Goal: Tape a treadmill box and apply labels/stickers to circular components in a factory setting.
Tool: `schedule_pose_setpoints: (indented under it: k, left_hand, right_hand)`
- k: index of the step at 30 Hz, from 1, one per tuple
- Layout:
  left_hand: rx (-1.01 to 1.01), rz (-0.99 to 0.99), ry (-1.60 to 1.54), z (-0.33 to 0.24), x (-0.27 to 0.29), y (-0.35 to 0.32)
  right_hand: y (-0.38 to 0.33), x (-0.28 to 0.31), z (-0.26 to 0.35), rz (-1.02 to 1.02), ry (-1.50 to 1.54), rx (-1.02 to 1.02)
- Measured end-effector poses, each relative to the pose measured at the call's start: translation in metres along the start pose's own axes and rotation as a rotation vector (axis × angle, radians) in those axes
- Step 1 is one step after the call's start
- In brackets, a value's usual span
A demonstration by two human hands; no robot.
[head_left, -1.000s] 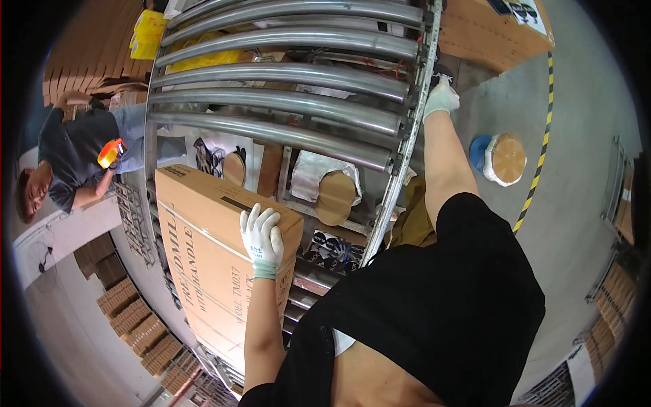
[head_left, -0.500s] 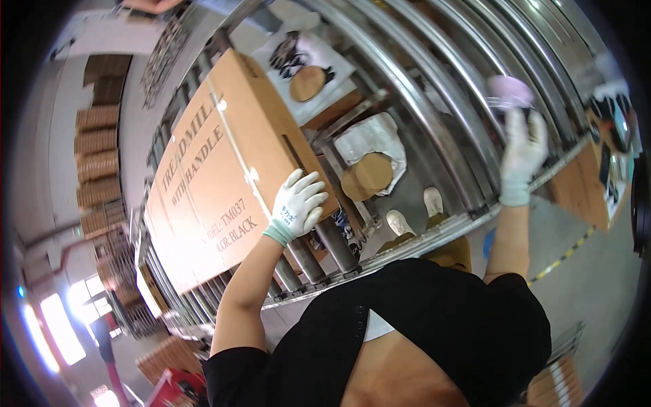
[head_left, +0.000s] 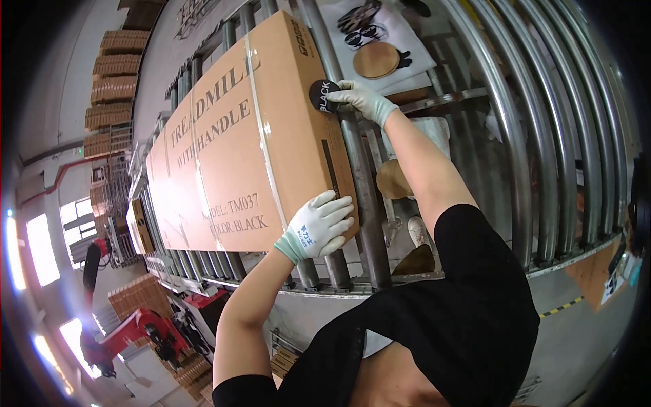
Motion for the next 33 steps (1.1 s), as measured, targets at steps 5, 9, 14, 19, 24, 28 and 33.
schedule_pose_setpoints:
  k: [5, 9, 14, 19, 24, 28, 33]
  left_hand:
    - [0.044, -0.008, -0.034, 0.020, -0.010, -0.024]
    - [0.049, 0.014, -0.038, 0.033, -0.017, -0.032]
    - [0.069, 0.034, -0.032, 0.048, -0.025, -0.044]
    - [0.108, 0.049, -0.032, 0.060, -0.030, -0.065]
    - [0.137, 0.083, -0.009, 0.070, -0.028, -0.085]
    - [0.112, 0.022, 0.018, 0.078, -0.021, -0.100]
    - [0.137, -0.068, 0.093, 0.082, -0.016, -0.157]
  right_hand:
    - [0.036, -0.016, -0.001, 0.025, -0.170, -0.097]
    - [0.056, -0.020, 0.004, -0.062, -0.889, -0.010]
    - [0.049, -0.061, 0.019, -0.367, -0.803, 0.451]
    - [-0.088, -0.135, -0.106, 0.055, -0.821, 0.241]
    - [-0.006, -0.119, -0.046, -0.084, -0.820, 0.368]
    - [0.119, -0.136, -0.070, -0.330, -0.406, 0.227]
    - [0.068, -0.202, -0.139, -0.227, -0.544, 0.333]
Point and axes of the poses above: each hand's wrist, its own y-axis towards the middle knuckle, its own x-axis out of the back of the hand, z = x × y, the point moved 2 cm from there along y, towards the middle knuckle, and after that the axes turned 1 degree about -z, right-handed, at the moved point
